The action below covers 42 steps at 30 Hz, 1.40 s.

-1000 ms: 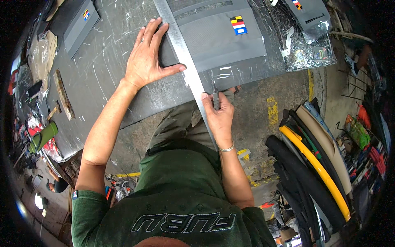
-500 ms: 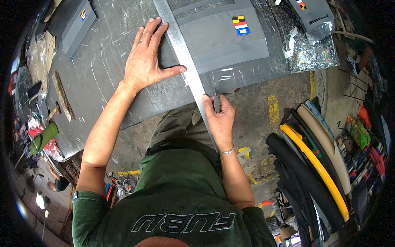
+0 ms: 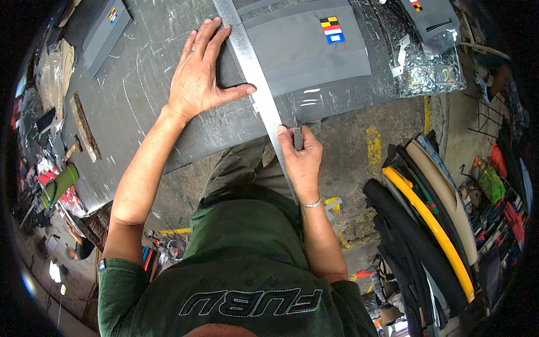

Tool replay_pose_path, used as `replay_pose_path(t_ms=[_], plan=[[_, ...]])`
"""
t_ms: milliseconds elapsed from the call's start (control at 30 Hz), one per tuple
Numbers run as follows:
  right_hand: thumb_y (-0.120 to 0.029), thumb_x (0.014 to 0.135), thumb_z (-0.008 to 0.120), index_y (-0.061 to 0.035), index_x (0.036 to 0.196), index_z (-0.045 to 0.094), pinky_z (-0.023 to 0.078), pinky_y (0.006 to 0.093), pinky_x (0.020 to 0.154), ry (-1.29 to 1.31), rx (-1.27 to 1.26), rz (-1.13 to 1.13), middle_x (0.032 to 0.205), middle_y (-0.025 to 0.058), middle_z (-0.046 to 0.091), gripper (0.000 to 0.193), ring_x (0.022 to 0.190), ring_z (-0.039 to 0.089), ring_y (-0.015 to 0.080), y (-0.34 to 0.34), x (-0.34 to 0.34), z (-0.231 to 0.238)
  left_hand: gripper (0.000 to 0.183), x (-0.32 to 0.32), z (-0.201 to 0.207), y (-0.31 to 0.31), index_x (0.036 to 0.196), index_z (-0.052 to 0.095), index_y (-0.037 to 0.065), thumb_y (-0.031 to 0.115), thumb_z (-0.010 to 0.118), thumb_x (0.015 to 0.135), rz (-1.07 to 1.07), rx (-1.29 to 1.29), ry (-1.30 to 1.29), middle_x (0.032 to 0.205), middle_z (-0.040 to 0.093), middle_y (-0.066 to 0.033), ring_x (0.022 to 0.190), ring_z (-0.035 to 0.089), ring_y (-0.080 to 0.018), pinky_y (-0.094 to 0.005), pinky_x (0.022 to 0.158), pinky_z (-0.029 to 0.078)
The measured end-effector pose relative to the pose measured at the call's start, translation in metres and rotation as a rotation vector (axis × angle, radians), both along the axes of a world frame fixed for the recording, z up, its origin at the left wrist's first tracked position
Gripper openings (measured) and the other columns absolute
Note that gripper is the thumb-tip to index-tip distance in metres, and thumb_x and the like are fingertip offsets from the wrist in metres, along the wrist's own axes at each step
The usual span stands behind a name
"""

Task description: Cutting and marking fabric on a workbench using a ruler, utility knife, and pencil.

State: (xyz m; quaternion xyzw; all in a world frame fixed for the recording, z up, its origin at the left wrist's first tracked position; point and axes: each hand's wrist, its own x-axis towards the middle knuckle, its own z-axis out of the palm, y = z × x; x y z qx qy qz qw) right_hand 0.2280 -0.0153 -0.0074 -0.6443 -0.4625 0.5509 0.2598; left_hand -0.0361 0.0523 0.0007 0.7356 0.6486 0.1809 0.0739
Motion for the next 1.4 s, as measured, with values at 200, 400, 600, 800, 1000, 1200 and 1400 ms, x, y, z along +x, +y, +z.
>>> replay_pose_path(t_ms=[200, 400, 600, 800, 1000, 1200, 1400], plan=[[-0.021, 0.096, 0.077, -0.0033, 0.084, 0.064, 0.038, 0.0230, 0.061, -0.045, -0.022, 0.026, 0.073, -0.0075, 0.055, 0.025, 0.068, 0.043, 0.0030, 0.002, 0.002, 0.003, 0.120, 0.001, -0.002, 0.000, 0.152, 0.044, 0.006, 0.076, 0.082, 0.063, 0.004, 0.002, 0.000, 0.159, 0.039, -0.0194, 0.152, 0.033, -0.0355, -0.0542, 0.126, 0.024], [-0.022, 0.096, 0.077, -0.0037, 0.084, 0.064, 0.037, 0.0234, 0.061, -0.004, 0.011, 0.031, 0.073, -0.0083, 0.054, 0.025, 0.068, 0.042, 0.0031, 0.005, -0.005, 0.005, 0.093, -0.016, -0.032, 0.012, 0.150, 0.042, -0.004, 0.053, 0.074, 0.083, -0.283, 0.427, -0.437, 0.159, 0.040, -0.0236, 0.151, 0.031, -0.0415, -0.0527, 0.126, 0.023], [-0.022, 0.096, 0.077, -0.0038, 0.084, 0.064, 0.036, 0.0228, 0.060, -0.006, -0.012, 0.002, 0.072, -0.0089, 0.053, 0.025, 0.067, 0.041, 0.0029, 0.004, 0.000, 0.002, 0.075, 0.001, 0.015, 0.008, 0.148, 0.045, -0.005, 0.043, 0.065, 0.094, -0.012, -0.160, -0.117, 0.156, 0.043, -0.0244, 0.151, 0.032, -0.0416, -0.0518, 0.126, 0.022], [-0.022, 0.095, 0.078, -0.0049, 0.082, 0.064, 0.034, 0.0229, 0.058, 0.053, -0.018, -0.029, 0.070, -0.0095, 0.051, 0.025, 0.066, 0.040, 0.0025, 0.004, -0.003, 0.004, 0.089, 0.007, 0.001, 0.006, 0.147, 0.044, -0.005, 0.051, 0.075, 0.086, -0.114, 0.112, -0.270, 0.156, 0.041, -0.0257, 0.151, 0.031, -0.0423, -0.0526, 0.126, 0.022], [-0.021, 0.094, 0.080, -0.0053, 0.080, 0.063, 0.031, 0.0230, 0.057, 0.086, -0.021, -0.034, 0.069, -0.0103, 0.048, 0.027, 0.065, 0.037, 0.0022, 0.006, -0.004, 0.004, 0.093, 0.009, 0.017, 0.005, 0.148, 0.044, -0.006, 0.051, 0.078, 0.083, 0.022, -0.123, 0.019, 0.155, 0.042, -0.0264, 0.151, 0.031, -0.0427, -0.0532, 0.126, 0.022], [-0.022, 0.094, 0.080, -0.0053, 0.079, 0.064, 0.030, 0.0231, 0.057, 0.091, -0.038, -0.034, 0.069, -0.0105, 0.047, 0.028, 0.065, 0.036, 0.0024, 0.006, -0.002, 0.002, 0.094, 0.010, 0.017, 0.005, 0.147, 0.045, -0.006, 0.052, 0.078, 0.081, 0.028, -0.133, 0.031, 0.154, 0.042, -0.0265, 0.150, 0.032, -0.0427, -0.0534, 0.125, 0.023], [-0.024, 0.093, 0.081, -0.0054, 0.080, 0.065, 0.030, 0.0228, 0.057, 0.096, -0.035, -0.030, 0.069, -0.0107, 0.048, 0.028, 0.065, 0.036, 0.0024, 0.006, -0.001, 0.002, 0.094, 0.010, 0.016, 0.005, 0.147, 0.045, -0.006, 0.053, 0.078, 0.081, 0.024, -0.125, 0.040, 0.154, 0.043, -0.0265, 0.150, 0.033, -0.0429, -0.0536, 0.125, 0.023]])
